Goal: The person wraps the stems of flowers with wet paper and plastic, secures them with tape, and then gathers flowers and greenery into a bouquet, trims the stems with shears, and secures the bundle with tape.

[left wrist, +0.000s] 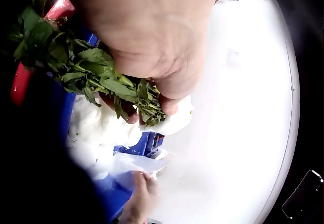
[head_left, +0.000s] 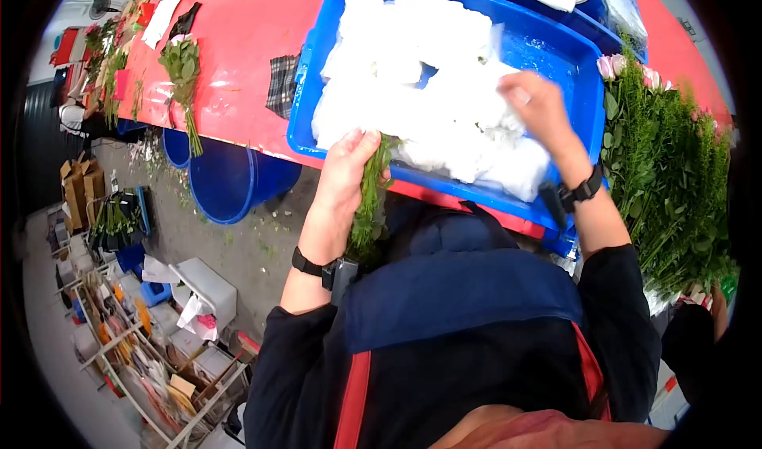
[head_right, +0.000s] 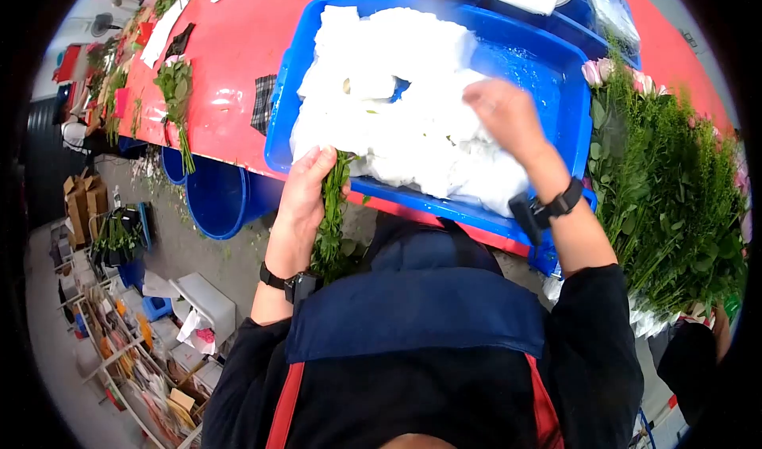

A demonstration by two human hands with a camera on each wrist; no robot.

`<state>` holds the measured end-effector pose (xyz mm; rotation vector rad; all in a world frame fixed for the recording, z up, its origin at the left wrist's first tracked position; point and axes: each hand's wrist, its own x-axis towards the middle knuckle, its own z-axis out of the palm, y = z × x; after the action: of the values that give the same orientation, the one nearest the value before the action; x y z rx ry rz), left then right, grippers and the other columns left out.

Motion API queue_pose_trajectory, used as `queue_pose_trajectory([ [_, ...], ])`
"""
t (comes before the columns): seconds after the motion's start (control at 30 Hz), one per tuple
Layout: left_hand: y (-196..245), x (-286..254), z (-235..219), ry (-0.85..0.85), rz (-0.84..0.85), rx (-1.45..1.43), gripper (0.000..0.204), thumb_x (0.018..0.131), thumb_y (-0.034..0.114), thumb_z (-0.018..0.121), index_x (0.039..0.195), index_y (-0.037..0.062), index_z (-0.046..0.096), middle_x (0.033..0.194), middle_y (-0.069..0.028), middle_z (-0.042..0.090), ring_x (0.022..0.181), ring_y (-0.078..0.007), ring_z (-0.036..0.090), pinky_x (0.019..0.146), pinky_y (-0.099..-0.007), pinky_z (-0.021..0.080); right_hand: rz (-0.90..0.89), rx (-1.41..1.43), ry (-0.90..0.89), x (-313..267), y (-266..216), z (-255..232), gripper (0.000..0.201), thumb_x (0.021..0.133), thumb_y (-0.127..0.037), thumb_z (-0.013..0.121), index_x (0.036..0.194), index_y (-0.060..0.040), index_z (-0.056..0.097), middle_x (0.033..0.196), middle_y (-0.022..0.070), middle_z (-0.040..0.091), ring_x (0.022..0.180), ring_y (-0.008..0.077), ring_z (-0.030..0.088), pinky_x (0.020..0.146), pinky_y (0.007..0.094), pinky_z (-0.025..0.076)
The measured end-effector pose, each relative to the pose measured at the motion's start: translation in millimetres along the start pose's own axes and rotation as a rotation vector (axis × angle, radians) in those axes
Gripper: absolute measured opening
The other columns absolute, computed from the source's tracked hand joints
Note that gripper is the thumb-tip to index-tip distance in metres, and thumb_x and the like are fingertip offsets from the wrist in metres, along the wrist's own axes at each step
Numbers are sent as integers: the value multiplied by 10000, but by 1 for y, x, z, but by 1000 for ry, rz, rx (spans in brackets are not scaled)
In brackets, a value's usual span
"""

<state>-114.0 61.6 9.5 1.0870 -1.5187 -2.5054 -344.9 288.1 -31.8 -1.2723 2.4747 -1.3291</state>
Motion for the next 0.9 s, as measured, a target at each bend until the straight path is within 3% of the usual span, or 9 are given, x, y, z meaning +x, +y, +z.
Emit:
queue_pose_trajectory([
  [0.07,1,-3,-3,-9,18,-32,289,923,334,621,949,51,571,739,-26,564,578,-132,551,524,-269,477,-170,-113,-266,-26,-11,21,174,767,-11,589,914,-45,675,958,103,682,942,281,637,815,381,496],
  [0.17,0,-9,-8,38,35,-28,266,928,305,618,934,41,598,754,-34,593,591,-135,568,531,-270,484,-145,-170,-455,-50,-19,30,285,723,-6,602,1007,-27,620,1114,117,629,1098,294,562,931,420,439],
  [0.27,-3,-15,-15,70,55,-31,243,923,258,627,960,18,634,790,-52,639,605,-131,592,534,-263,499,-139,-161,-187,-43,-45,21,238,742,-107,632,965,-22,617,1100,149,621,1080,300,571,901,401,459],
  [0.3,-3,-19,-11,87,70,-34,238,918,244,634,960,10,640,777,-54,639,588,-129,590,523,-257,497,-22,-101,-151,-36,-60,23,269,766,-224,664,935,-20,614,992,147,645,963,321,620,818,396,495],
  [0.4,-8,-21,-7,73,103,-16,243,899,193,642,1029,-13,642,797,-71,650,576,-126,592,502,-240,486,282,-241,-273,-13,-103,48,337,775,-307,683,943,-22,618,841,128,656,812,343,647,731,410,513],
  [0.43,-12,-21,-6,76,97,-5,268,894,192,647,1067,-11,621,819,-72,652,576,-126,591,490,-239,477,198,-314,-222,-9,-102,66,371,786,-361,663,923,-19,630,747,137,653,737,371,647,700,440,511],
  [0.67,-7,-15,-24,-90,33,40,281,908,250,618,1100,45,625,885,-48,666,557,-138,584,434,-234,410,257,-398,-295,-16,-89,85,214,763,-173,540,779,-11,679,830,224,661,823,384,644,738,476,503],
  [0.83,5,-11,-48,-167,-6,-23,263,905,244,638,1053,26,643,807,-60,654,563,-166,612,457,-262,459,461,-146,-210,-22,-88,92,177,759,-176,627,759,-7,679,723,194,664,693,306,667,661,403,505],
  [0.9,9,-10,-53,-153,-81,-24,251,902,239,643,1039,29,649,834,-71,671,579,-174,626,480,-264,479,483,21,-159,-26,-67,107,238,720,-195,735,656,-3,610,578,88,596,546,149,560,541,317,452],
])
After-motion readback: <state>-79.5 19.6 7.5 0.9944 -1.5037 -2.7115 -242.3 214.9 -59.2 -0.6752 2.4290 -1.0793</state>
